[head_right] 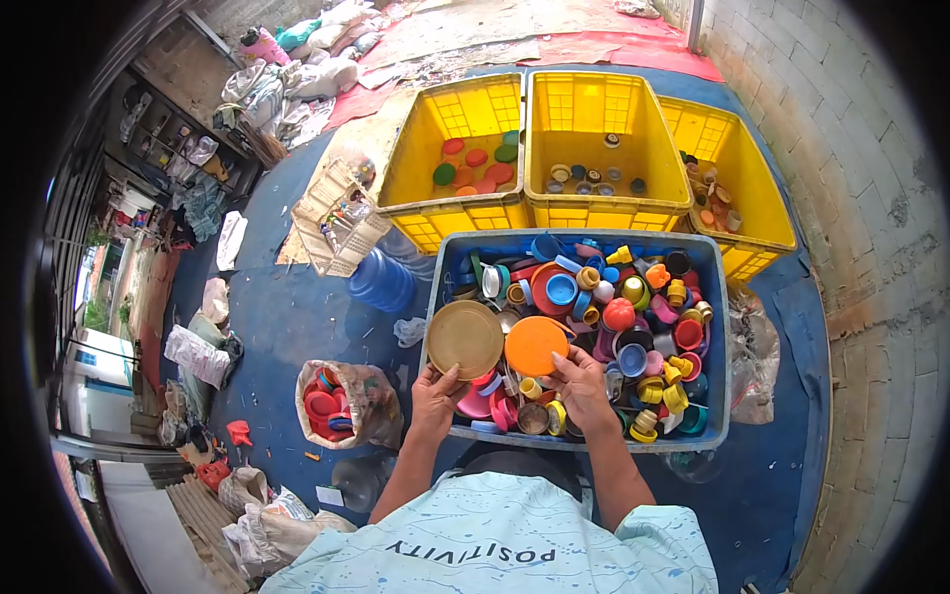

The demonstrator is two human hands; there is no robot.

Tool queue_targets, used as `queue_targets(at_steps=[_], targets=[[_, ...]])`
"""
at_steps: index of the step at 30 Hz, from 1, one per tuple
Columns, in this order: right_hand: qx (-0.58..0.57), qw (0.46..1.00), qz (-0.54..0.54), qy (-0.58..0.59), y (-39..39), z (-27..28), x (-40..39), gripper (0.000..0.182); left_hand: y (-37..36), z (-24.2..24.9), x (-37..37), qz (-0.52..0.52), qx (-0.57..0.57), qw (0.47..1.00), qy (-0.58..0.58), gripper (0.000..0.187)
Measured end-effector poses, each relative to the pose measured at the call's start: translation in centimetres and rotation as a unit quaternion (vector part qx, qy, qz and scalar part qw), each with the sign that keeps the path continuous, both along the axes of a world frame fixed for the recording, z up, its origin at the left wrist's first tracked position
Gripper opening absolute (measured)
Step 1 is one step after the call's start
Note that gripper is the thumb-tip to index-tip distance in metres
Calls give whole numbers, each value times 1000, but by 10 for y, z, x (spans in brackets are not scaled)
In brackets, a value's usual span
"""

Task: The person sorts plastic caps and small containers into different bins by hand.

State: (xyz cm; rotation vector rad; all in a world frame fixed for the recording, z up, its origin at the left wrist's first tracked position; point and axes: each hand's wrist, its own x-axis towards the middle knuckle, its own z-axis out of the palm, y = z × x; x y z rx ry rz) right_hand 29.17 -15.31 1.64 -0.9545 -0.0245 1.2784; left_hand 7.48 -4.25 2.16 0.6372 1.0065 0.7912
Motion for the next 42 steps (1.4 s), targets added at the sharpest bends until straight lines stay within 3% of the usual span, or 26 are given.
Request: queue_targets(at_steps=[12, 17, 28, 32, 36, 38, 39, 40, 42], targets=[[-23, 998, -50, -6, 50, -6, -53, 30, 51, 3, -16, -26, -18, 999, -30, 30], [-32, 993, -116, -17, 103, 0, -75, 34, 111, -8, -30, -31, -37, 997, -60, 31], [-112, 971, -201, -70, 236, -49, -125, 33, 250, -60, -54, -57, -60, 994, -68, 31], [-115, 966, -213, -89, 292, -40, -112, 34, 307, -60, -36, -64, -43, 994, -83, 29], [-81, 964, -221, -121, 362, -11, -72, 26, 382, -43, 18, -79, 42, 990, -107, 29], [-55, 968, -219, -113, 400, -21, -33, 25, 426, -43, 44, -137, 76, 984, -81, 45], [-91, 965, -208, -132, 415, -7, -27, 21, 443, -46, 55, -148, 65, 985, -58, 59], [-91, 968, -192, -130, 422, -26, -12, 19, 452, -45, 61, -135, 39, 989, -41, 65], [-116, 964, -199, -134, 425, -28, -18, 17, 451, -58, 64, -76, 58, 994, -50, 60]])
